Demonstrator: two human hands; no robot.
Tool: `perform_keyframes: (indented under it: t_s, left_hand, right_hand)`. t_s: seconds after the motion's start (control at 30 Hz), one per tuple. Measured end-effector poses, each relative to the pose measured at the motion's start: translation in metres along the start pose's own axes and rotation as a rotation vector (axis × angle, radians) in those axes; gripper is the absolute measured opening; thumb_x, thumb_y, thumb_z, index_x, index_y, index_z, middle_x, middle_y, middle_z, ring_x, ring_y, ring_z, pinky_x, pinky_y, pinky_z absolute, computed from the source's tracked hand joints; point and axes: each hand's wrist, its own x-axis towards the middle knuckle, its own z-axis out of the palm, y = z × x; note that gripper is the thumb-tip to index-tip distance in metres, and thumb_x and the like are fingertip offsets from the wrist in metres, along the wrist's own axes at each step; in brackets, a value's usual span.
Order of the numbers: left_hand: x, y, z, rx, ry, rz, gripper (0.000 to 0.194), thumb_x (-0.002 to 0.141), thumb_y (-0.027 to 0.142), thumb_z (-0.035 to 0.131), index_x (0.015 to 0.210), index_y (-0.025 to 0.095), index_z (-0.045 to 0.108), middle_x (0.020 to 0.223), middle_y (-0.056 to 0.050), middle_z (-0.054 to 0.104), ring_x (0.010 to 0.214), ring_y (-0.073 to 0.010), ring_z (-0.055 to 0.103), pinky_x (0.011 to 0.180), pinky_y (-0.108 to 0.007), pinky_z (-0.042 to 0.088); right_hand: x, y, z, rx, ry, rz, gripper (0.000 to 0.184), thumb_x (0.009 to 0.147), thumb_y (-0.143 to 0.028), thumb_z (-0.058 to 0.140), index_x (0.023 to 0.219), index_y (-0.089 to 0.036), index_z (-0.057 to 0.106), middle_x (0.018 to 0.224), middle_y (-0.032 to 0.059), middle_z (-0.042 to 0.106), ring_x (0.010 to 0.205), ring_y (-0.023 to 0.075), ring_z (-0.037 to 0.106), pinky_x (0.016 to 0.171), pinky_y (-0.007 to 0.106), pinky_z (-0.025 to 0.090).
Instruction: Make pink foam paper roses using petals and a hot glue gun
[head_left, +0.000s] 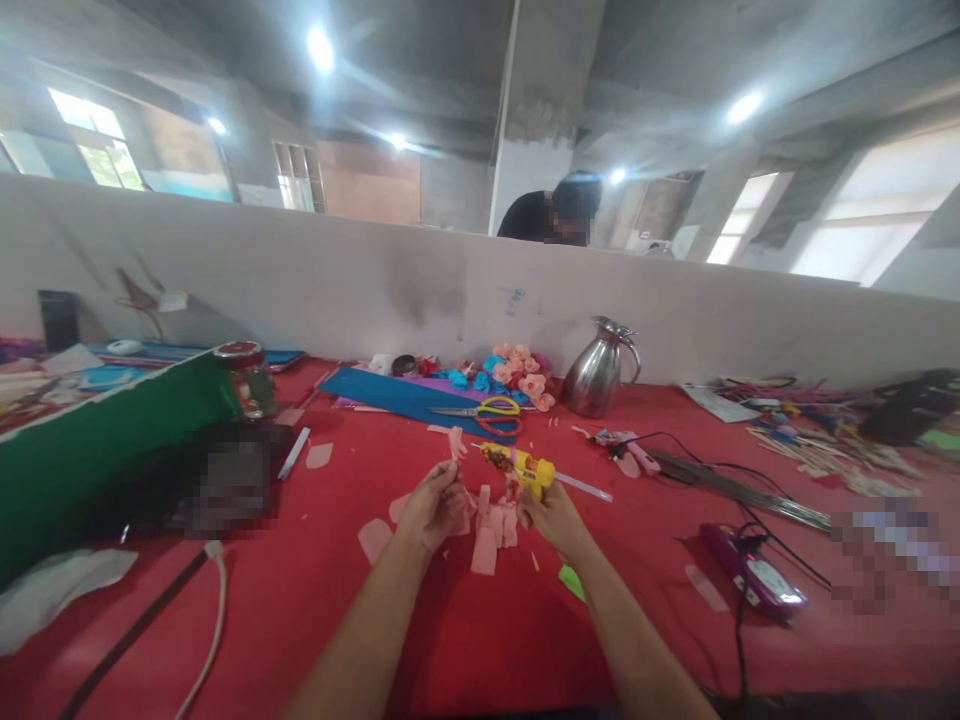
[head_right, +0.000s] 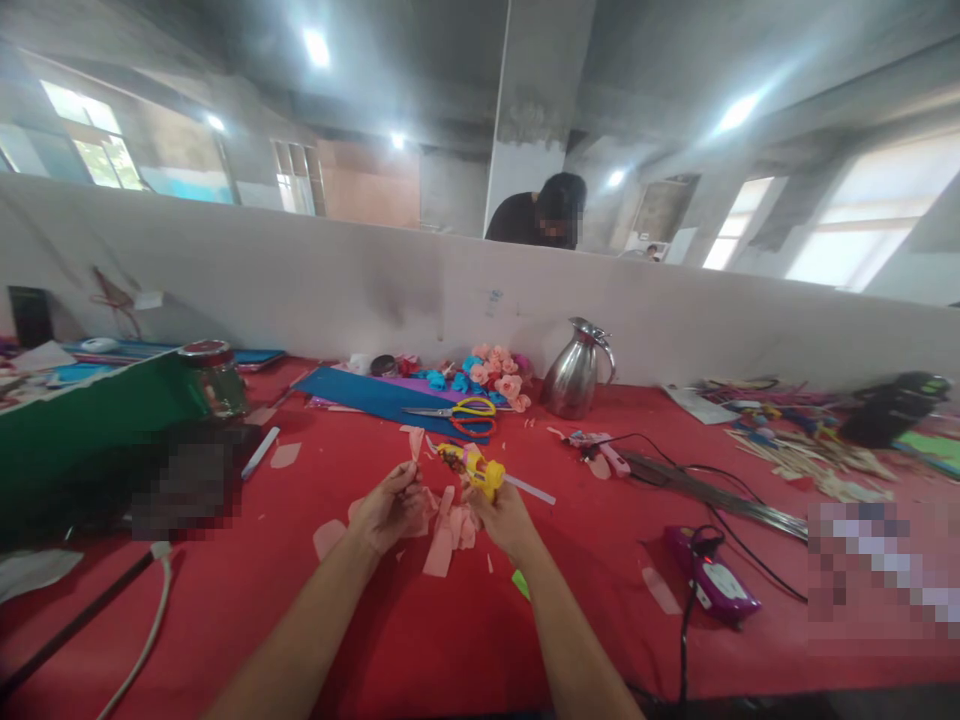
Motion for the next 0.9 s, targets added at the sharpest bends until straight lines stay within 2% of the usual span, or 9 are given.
perform_keyframes:
  t_s: [0.13, 0.43, 0.9]
  left_hand:
    - [0.000, 0.000, 0.000, -0.005, -0.019, -0.032, 0.022, 0.061, 0.012, 0.073, 0.066, 0.013, 0.052, 0.055, 0.004, 0.051, 0.039, -0.0006, 0.036, 0.035, -0.010, 0.027]
    - [-0.002, -0.001, 0.003, 0.054, -0.021, -0.048, 0.027, 0.058, 0.015, 0.076, 0.064, 0.014, 0.049, 0.047, 0.008, 0.040, 0.036, -0.0004, 0.032, 0.033, -0.010, 0.024]
    - [-0.003, -0.002, 0.004, 0.136, 0.006, -0.016, 0.026, 0.060, 0.017, 0.075, 0.063, 0.014, 0.050, 0.045, 0.008, 0.040, 0.035, -0.0019, 0.035, 0.034, -0.012, 0.025]
  right_hand:
    - [0.001, 0.008, -0.002, -0.032, -0.045, -0.004, 0.049, 0.074, -0.065, 0.044, 0.069, -0.016, 0.052, 0.050, -0.0040, 0.045, 0.037, 0.0068, 0.034, 0.038, 0.021, 0.028]
    - [0.003, 0.014, -0.001, -0.043, -0.052, -0.032, 0.041, 0.076, -0.054, 0.052, 0.091, -0.016, 0.059, 0.060, -0.0016, 0.051, 0.043, 0.0076, 0.035, 0.038, 0.020, 0.029]
    - [0.002, 0.011, 0.000, -0.094, -0.045, -0.019, 0.034, 0.076, -0.045, 0.056, 0.096, -0.017, 0.060, 0.052, -0.0043, 0.045, 0.045, 0.0096, 0.036, 0.040, 0.020, 0.029]
